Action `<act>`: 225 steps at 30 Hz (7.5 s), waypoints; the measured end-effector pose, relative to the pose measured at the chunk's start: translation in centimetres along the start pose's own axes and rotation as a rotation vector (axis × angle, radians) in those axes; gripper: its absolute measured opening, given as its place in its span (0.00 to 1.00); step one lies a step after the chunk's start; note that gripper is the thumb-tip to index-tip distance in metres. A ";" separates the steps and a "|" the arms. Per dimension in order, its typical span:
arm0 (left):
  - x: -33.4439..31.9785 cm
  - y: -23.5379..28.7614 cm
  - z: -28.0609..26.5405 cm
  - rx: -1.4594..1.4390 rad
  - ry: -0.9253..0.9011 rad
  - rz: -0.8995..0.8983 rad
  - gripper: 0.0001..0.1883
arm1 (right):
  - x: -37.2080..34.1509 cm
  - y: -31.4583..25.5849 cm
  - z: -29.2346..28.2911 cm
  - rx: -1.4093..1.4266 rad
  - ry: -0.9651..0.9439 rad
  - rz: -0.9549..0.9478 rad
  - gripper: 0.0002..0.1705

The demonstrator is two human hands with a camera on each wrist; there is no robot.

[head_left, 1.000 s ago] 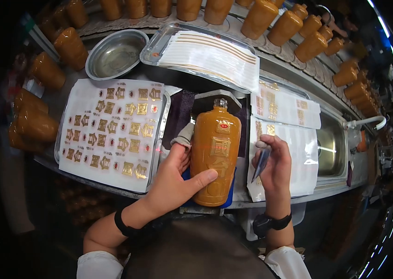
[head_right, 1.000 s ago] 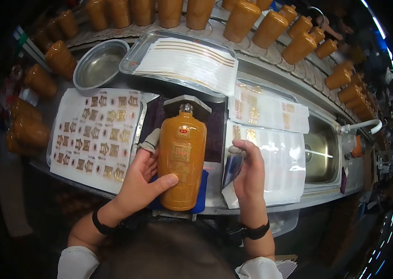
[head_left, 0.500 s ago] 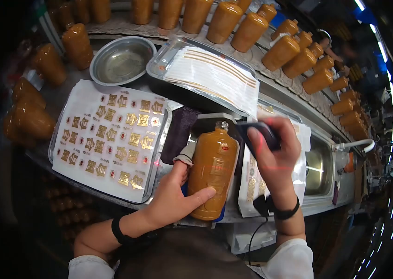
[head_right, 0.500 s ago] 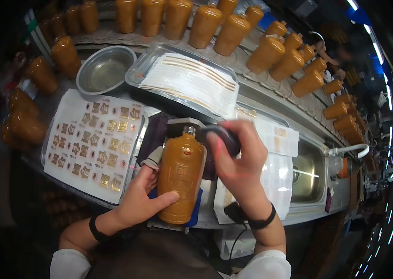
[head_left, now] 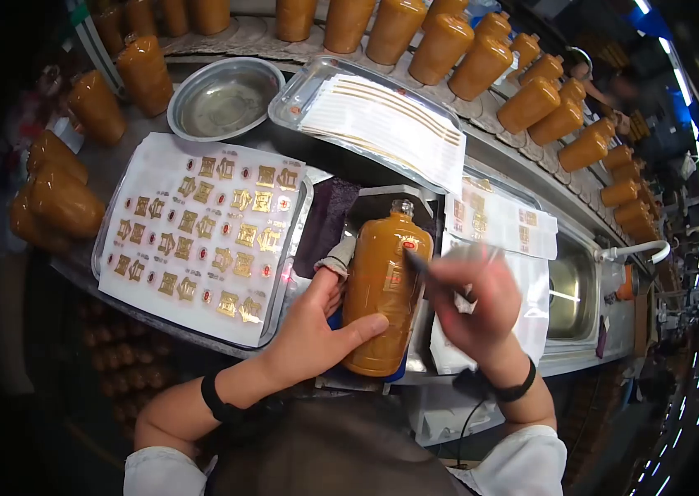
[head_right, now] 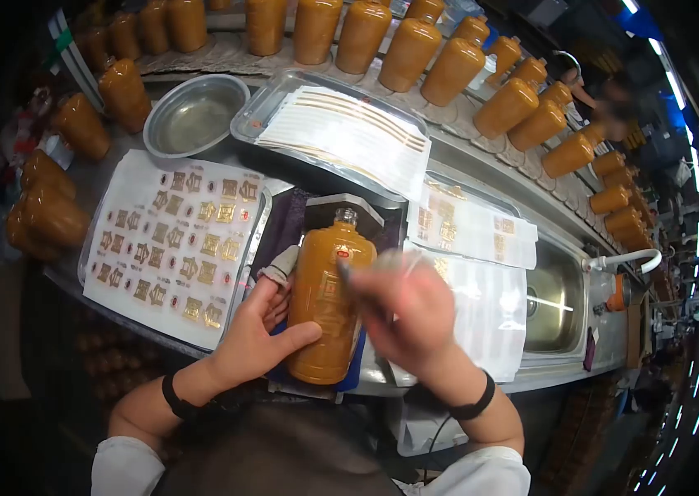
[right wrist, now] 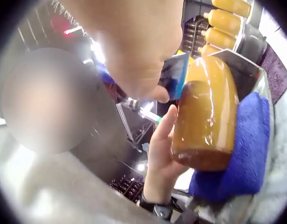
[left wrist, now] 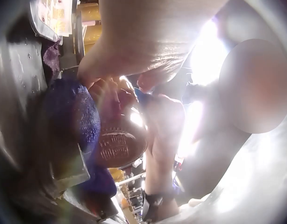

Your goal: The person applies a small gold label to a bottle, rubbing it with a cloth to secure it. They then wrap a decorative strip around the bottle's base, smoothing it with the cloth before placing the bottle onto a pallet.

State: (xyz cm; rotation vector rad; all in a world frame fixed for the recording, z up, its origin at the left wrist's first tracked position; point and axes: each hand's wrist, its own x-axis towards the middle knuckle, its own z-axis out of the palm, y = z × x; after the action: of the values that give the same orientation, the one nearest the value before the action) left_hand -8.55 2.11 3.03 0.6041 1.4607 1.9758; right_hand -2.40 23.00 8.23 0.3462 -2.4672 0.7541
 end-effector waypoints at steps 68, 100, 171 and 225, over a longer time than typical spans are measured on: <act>5.6 3.0 -1.6 1.269 -0.067 0.551 0.20 | -7.9 -3.8 4.5 0.464 0.312 0.615 0.15; -2.0 -0.7 0.1 0.059 0.062 0.073 0.35 | -7.3 -3.9 1.6 0.197 0.167 0.017 0.18; -1.1 3.2 1.9 0.222 0.051 0.248 0.22 | -12.4 5.0 -19.5 -0.603 0.201 0.761 0.09; -3.9 -0.6 -2.2 0.050 0.205 -0.174 0.30 | -10.8 -3.3 3.4 0.701 0.160 0.978 0.08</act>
State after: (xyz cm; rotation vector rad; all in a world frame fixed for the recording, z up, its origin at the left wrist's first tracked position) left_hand -7.14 -1.98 1.76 0.2897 1.6304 1.9137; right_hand 6.39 19.29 1.27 -0.7253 -2.0421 1.9389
